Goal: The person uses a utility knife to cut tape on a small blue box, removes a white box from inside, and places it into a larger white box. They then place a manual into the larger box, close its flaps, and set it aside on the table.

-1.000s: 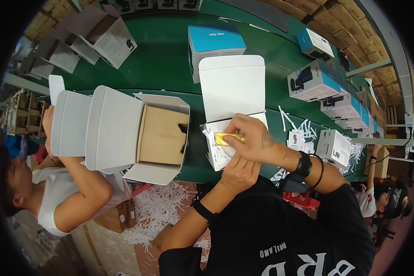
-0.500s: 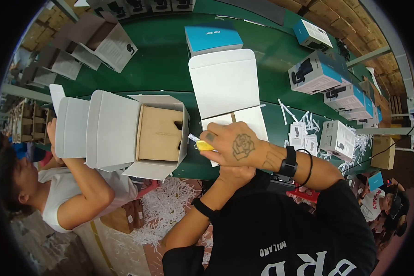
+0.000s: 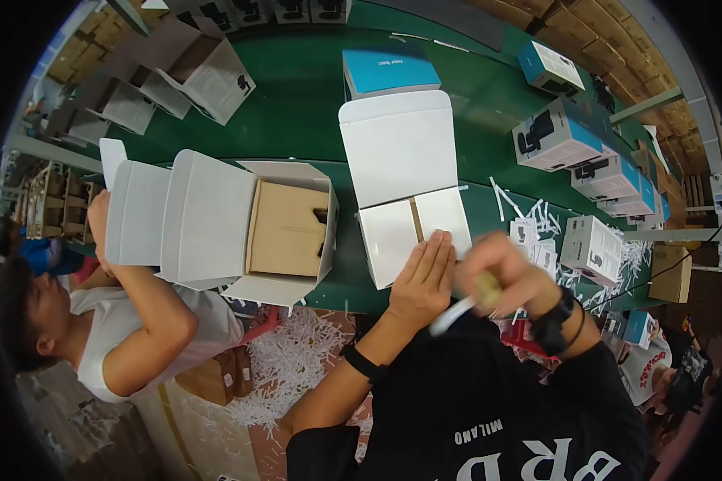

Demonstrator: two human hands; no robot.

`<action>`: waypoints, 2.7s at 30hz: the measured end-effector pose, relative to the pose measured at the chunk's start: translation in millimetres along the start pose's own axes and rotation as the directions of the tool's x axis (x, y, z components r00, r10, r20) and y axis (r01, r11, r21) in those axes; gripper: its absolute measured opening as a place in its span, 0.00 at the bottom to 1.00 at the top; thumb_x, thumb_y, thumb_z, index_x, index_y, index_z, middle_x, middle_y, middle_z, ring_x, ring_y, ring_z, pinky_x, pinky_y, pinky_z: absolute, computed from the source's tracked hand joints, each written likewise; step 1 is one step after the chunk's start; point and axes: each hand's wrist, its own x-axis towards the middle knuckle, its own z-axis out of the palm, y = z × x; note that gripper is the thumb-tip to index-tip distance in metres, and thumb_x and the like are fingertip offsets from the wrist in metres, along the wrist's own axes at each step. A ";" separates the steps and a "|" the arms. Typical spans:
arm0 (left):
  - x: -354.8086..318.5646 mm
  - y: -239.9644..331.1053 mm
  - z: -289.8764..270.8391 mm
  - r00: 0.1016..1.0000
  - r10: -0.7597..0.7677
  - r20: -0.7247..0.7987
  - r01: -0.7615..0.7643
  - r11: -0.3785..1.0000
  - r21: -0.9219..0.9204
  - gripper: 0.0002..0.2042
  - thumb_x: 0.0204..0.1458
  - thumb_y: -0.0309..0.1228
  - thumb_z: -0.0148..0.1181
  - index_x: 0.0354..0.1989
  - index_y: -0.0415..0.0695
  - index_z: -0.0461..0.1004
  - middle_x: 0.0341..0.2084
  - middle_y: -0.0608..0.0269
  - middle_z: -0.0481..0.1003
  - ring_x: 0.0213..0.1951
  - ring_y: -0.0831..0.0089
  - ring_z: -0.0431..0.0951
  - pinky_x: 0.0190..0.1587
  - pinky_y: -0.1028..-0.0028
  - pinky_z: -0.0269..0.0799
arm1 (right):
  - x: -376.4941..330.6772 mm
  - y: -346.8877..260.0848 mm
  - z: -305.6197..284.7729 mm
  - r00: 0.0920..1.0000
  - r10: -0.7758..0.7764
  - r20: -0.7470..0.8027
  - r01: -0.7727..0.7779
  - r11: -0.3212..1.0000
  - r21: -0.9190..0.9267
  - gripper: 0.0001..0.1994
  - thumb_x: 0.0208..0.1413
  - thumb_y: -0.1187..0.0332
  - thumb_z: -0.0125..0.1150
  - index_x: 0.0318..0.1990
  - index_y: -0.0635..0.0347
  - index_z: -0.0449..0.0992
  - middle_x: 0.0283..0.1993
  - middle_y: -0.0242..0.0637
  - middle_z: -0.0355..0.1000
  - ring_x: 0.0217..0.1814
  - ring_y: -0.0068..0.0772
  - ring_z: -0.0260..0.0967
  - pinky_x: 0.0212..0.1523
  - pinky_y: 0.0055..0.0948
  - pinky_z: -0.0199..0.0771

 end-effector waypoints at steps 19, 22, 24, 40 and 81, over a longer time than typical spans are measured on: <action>15.9 -12.3 -27.5 0.994 0.110 0.006 -0.108 0.981 -0.163 0.16 0.49 0.27 0.67 0.47 0.35 0.81 0.53 0.49 0.78 0.58 0.56 0.77 0.61 0.60 0.71 | 41.0 -5.5 -68.1 0.543 -0.001 -0.840 -0.162 0.981 -0.106 0.30 0.66 0.61 0.60 0.71 0.63 0.61 0.39 0.39 0.81 0.23 0.12 0.66 0.21 0.15 0.63; 31.0 -11.8 -38.0 0.998 0.045 0.048 -0.031 0.966 -0.258 0.17 0.49 0.27 0.67 0.48 0.34 0.80 0.53 0.48 0.78 0.57 0.54 0.78 0.60 0.60 0.71 | 4.7 -10.0 -64.0 0.797 -0.163 -0.581 0.226 0.973 0.037 0.25 0.68 0.62 0.56 0.67 0.66 0.66 0.38 0.41 0.82 0.20 0.12 0.64 0.18 0.16 0.59; 47.2 -5.3 -50.0 0.990 -0.077 0.118 0.122 0.885 -0.449 0.18 0.52 0.31 0.67 0.49 0.35 0.79 0.52 0.48 0.78 0.55 0.53 0.78 0.59 0.60 0.71 | -32.9 -10.7 -46.7 0.832 -0.260 -0.489 0.173 0.961 -0.217 0.19 0.68 0.64 0.55 0.59 0.68 0.72 0.36 0.43 0.83 0.20 0.16 0.69 0.19 0.20 0.63; 24.5 15.3 -23.9 0.880 -0.272 0.389 0.463 0.312 -0.830 0.13 0.64 0.22 0.52 0.55 0.31 0.71 0.52 0.53 0.75 0.53 0.68 0.76 0.58 0.69 0.70 | -67.0 -1.8 72.2 0.523 -0.072 -0.849 -0.477 0.801 -0.362 0.10 0.61 0.65 0.63 0.37 0.66 0.76 0.24 0.43 0.78 0.23 0.35 0.79 0.25 0.31 0.74; 10.6 28.4 -31.4 0.781 -0.435 0.448 0.576 0.223 -0.786 0.12 0.64 0.26 0.56 0.52 0.33 0.74 0.49 0.54 0.77 0.50 0.68 0.77 0.54 0.68 0.71 | -107.2 4.8 1.8 0.723 -0.266 -0.638 -0.307 0.703 -0.641 0.40 0.44 0.67 0.79 0.68 0.54 0.68 0.53 0.39 0.80 0.42 0.40 0.79 0.45 0.32 0.79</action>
